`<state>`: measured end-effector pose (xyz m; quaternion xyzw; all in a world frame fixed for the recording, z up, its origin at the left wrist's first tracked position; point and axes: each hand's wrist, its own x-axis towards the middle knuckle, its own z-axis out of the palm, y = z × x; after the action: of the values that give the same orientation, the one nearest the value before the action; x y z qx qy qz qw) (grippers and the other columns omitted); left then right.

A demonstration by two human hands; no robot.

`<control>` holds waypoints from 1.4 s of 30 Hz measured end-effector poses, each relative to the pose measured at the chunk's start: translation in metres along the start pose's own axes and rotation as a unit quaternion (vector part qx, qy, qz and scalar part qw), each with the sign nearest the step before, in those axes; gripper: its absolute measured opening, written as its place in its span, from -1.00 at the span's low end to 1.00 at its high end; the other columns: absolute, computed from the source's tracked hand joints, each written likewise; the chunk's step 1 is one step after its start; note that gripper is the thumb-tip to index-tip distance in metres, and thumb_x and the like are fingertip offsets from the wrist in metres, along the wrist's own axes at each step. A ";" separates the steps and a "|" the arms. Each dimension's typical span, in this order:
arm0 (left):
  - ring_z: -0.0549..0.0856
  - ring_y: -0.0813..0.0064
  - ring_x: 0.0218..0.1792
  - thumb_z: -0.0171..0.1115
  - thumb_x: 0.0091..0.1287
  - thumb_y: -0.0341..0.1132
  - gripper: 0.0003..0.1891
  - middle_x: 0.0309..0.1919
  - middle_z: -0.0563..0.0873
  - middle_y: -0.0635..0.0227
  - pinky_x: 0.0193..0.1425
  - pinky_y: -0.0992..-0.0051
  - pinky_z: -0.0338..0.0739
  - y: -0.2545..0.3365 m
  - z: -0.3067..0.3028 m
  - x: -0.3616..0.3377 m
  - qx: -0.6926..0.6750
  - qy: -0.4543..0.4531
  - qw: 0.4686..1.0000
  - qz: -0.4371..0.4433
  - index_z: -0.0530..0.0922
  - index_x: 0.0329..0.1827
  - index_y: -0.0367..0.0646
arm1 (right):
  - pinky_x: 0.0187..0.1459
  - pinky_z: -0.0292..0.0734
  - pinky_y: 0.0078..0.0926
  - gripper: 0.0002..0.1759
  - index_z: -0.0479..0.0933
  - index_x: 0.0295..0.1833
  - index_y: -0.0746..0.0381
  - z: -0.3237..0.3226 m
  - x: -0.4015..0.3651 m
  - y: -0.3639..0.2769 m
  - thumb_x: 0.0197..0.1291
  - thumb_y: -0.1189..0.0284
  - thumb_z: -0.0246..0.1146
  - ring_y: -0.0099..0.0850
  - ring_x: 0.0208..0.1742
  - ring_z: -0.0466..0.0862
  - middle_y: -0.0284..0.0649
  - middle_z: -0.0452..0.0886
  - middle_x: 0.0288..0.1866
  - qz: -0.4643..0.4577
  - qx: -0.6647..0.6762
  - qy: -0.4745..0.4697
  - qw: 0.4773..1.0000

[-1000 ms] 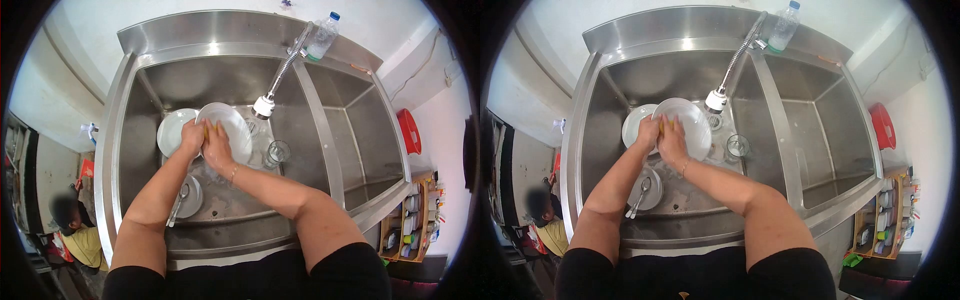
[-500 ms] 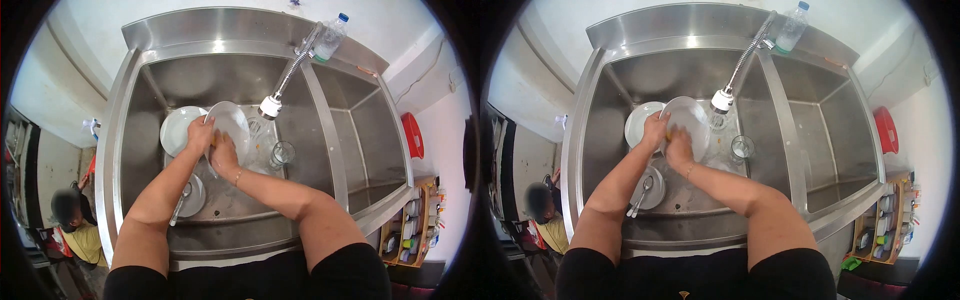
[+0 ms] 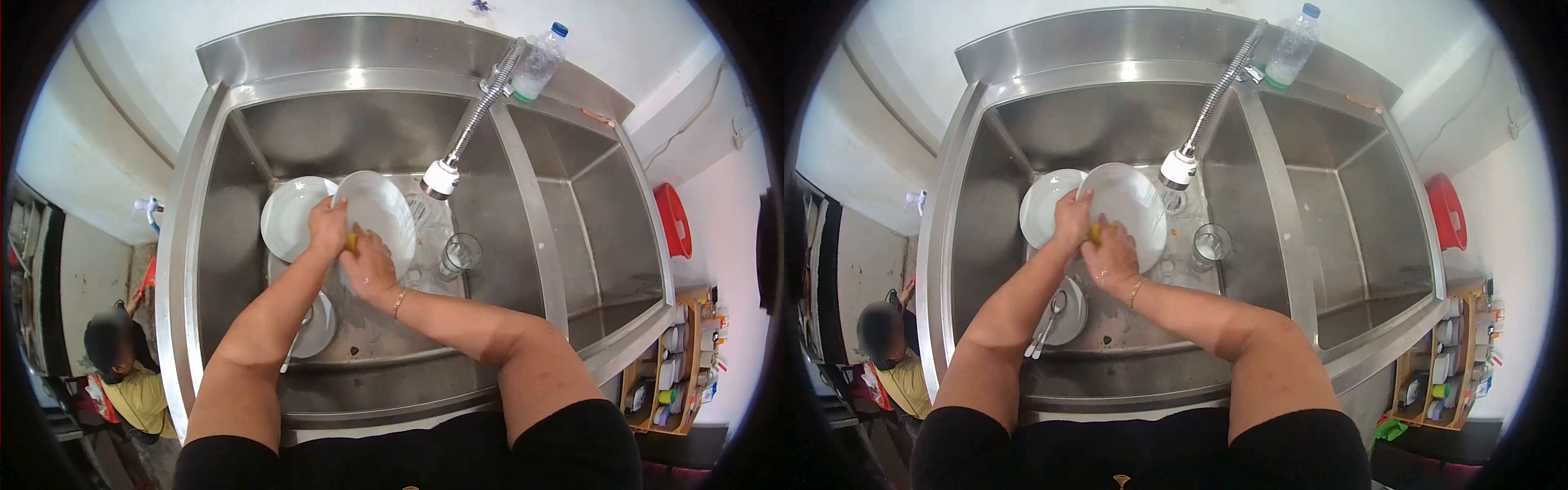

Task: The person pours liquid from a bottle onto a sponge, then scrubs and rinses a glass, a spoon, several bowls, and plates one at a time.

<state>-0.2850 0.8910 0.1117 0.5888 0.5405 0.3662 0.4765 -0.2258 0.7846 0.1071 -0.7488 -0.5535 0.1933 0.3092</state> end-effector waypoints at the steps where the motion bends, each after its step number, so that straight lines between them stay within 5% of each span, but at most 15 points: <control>1: 0.65 0.31 -0.34 0.09 0.28 -0.25 -0.72 -0.36 0.68 0.11 -0.24 0.35 0.48 -0.002 -0.008 0.003 0.005 -0.003 1.000 -0.017 0.57 -0.14 -0.31 | 0.17 0.29 -0.16 -0.22 0.14 0.29 0.35 -0.014 -0.003 -0.010 -0.03 0.24 0.20 0.05 0.19 0.32 0.18 0.32 0.14 0.002 0.001 0.002 1.000; 4: 0.66 0.31 -0.34 0.11 0.25 -0.26 -0.71 -0.34 0.67 0.12 -0.28 0.31 0.50 0.019 -0.036 0.025 0.001 -0.035 0.990 -0.134 0.54 -0.10 -0.30 | 0.06 0.40 -0.22 -0.42 0.35 0.12 0.22 -0.057 -0.014 -0.020 -0.13 0.44 0.24 -0.02 0.06 0.41 -0.04 0.40 -0.07 -0.144 -0.050 -0.081 0.985; 8: 0.67 0.29 -0.33 0.10 0.16 -0.35 -0.69 -0.30 0.65 0.14 -0.27 0.24 0.52 0.045 -0.052 0.023 -0.175 -0.123 0.958 -0.193 0.49 -0.05 -0.28 | -0.09 0.44 -0.22 -0.57 0.43 -0.10 0.20 -0.064 0.002 0.028 -0.23 0.55 0.22 -0.09 -0.11 0.48 -0.17 0.44 -0.13 -0.261 -0.138 -0.023 0.955; 12: 0.67 0.26 -0.27 0.05 0.08 -0.40 -0.65 -0.29 0.65 0.16 -0.26 0.20 0.52 0.012 -0.012 0.006 -0.072 -0.002 0.996 -0.055 0.50 -0.04 -0.27 | -0.08 0.43 -0.21 -0.59 0.44 -0.10 0.20 -0.048 0.002 -0.009 -0.20 0.57 0.20 -0.11 -0.13 0.49 -0.14 0.45 -0.18 -0.256 -0.048 0.033 0.965; 14: 0.65 0.27 -0.23 0.02 0.02 -0.42 -0.61 -0.30 0.65 0.17 -0.24 0.23 0.51 0.011 -0.007 0.002 0.046 -0.025 0.998 0.020 0.50 -0.02 -0.27 | -0.06 0.42 -0.20 -0.60 0.44 -0.09 0.19 -0.045 0.000 -0.029 -0.18 0.59 0.17 -0.12 -0.14 0.50 -0.13 0.46 -0.22 -0.077 0.000 -0.009 0.997; 15: 0.65 0.27 -0.23 0.02 0.02 -0.42 -0.61 -0.30 0.65 0.17 -0.24 0.23 0.51 0.013 -0.012 0.004 0.045 -0.027 0.998 0.021 0.50 -0.02 -0.27 | -0.06 0.42 -0.20 -0.60 0.44 -0.09 0.19 -0.045 -0.007 -0.023 -0.18 0.59 0.17 -0.12 -0.14 0.50 -0.13 0.46 -0.22 -0.076 -0.001 -0.008 0.997; 18: 0.63 0.26 -0.23 0.02 0.02 -0.44 -0.58 -0.27 0.64 0.14 -0.17 0.25 0.50 0.038 -0.050 0.014 -0.050 -0.134 0.979 -0.147 0.47 0.01 -0.29 | -0.01 0.39 -0.24 -0.65 0.48 -0.14 0.19 -0.045 -0.018 0.031 -0.16 0.59 0.15 -0.14 -0.11 0.51 -0.13 0.47 -0.23 -0.310 -0.063 0.013 0.949; 21: 0.62 0.23 -0.24 0.02 0.00 -0.46 -0.56 -0.21 0.62 0.11 -0.15 0.25 0.48 0.053 -0.066 0.020 -0.082 -0.205 0.963 -0.157 0.44 0.04 -0.31 | -0.02 0.39 -0.23 -0.67 0.49 -0.16 0.21 -0.055 -0.008 0.034 -0.17 0.59 0.14 -0.15 -0.12 0.51 -0.14 0.47 -0.24 -0.300 -0.110 -0.002 0.948; 25: 0.61 0.21 -0.17 -0.01 0.00 -0.49 -0.56 -0.18 0.61 0.09 -0.13 0.33 0.48 0.047 -0.043 0.012 -0.078 -0.043 0.988 -0.130 0.44 0.03 -0.32 | -0.08 0.40 -0.21 -0.64 0.47 -0.14 0.24 -0.051 -0.008 -0.013 -0.19 0.59 0.15 -0.14 -0.16 0.48 -0.13 0.45 -0.24 -0.228 -0.020 -0.001 0.973; 29: 0.60 0.27 -0.22 0.02 -0.07 -0.52 -0.56 -0.28 0.62 0.16 -0.16 0.34 0.48 0.051 -0.047 0.010 0.006 -0.149 0.981 -0.124 0.51 -0.02 -0.28 | -0.05 0.41 -0.25 -0.61 0.48 -0.12 0.21 -0.046 -0.031 -0.009 -0.20 0.63 0.16 -0.14 -0.10 0.49 -0.13 0.47 -0.15 -0.172 -0.011 -0.028 0.985; 33: 0.63 0.30 -0.23 0.06 -0.15 -0.59 -0.48 -0.27 0.62 0.17 -0.16 0.33 0.55 0.068 -0.089 0.029 -0.034 -0.292 0.947 -0.127 0.49 0.01 -0.28 | -0.06 0.42 -0.27 -0.59 0.48 -0.12 0.20 -0.063 -0.029 0.010 -0.23 0.64 0.17 -0.15 -0.12 0.50 -0.14 0.46 -0.20 -0.317 -0.097 -0.024 0.943; 36: 0.64 0.27 -0.17 0.06 -0.11 -0.56 -0.51 -0.23 0.63 0.11 -0.05 0.33 0.55 0.055 -0.116 0.042 -0.031 -0.296 0.928 -0.223 0.48 0.01 -0.34 | -0.08 0.44 -0.30 -0.62 0.51 -0.16 0.20 -0.082 -0.030 -0.028 -0.23 0.63 0.20 -0.19 -0.14 0.52 -0.16 0.49 -0.26 -0.314 -0.068 -0.086 0.943; 38: 0.64 0.25 -0.13 0.08 0.13 -0.38 -0.60 -0.18 0.64 0.04 0.04 0.35 0.51 0.042 -0.129 0.041 -0.214 -0.315 0.903 -0.200 0.46 0.04 -0.37 | -0.10 0.45 -0.33 -0.65 0.53 -0.18 0.21 -0.099 -0.022 -0.056 -0.22 0.62 0.23 -0.22 -0.17 0.54 -0.17 0.51 -0.29 -0.302 -0.041 -0.120 0.945; 41: 0.62 0.30 -0.05 0.03 0.31 -0.15 -0.57 0.00 0.58 0.07 0.09 0.30 0.46 0.012 -0.133 0.060 -0.252 -0.460 0.809 -0.267 0.45 0.09 -0.31 | -0.11 0.46 -0.45 -0.70 0.55 -0.18 0.25 -0.116 -0.003 -0.063 -0.15 0.57 0.31 -0.32 -0.20 0.59 -0.23 0.59 -0.30 -0.143 0.129 -0.251 0.949; 42: 0.59 0.33 0.01 -0.08 0.33 0.10 -0.39 -0.01 0.59 0.10 0.14 0.29 0.41 0.028 -0.121 0.038 -0.318 -0.369 0.837 -0.250 0.42 0.11 -0.35 | -0.11 0.47 -0.45 -0.69 0.56 -0.20 0.27 -0.115 0.004 -0.049 -0.16 0.47 0.35 -0.32 -0.18 0.61 -0.20 0.62 -0.27 -0.079 0.217 -0.268 0.935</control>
<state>-0.3863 0.9500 0.1689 0.3410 0.3074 0.1415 0.8770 -0.1869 0.7698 0.2253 -0.5375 -0.6180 0.4772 0.3186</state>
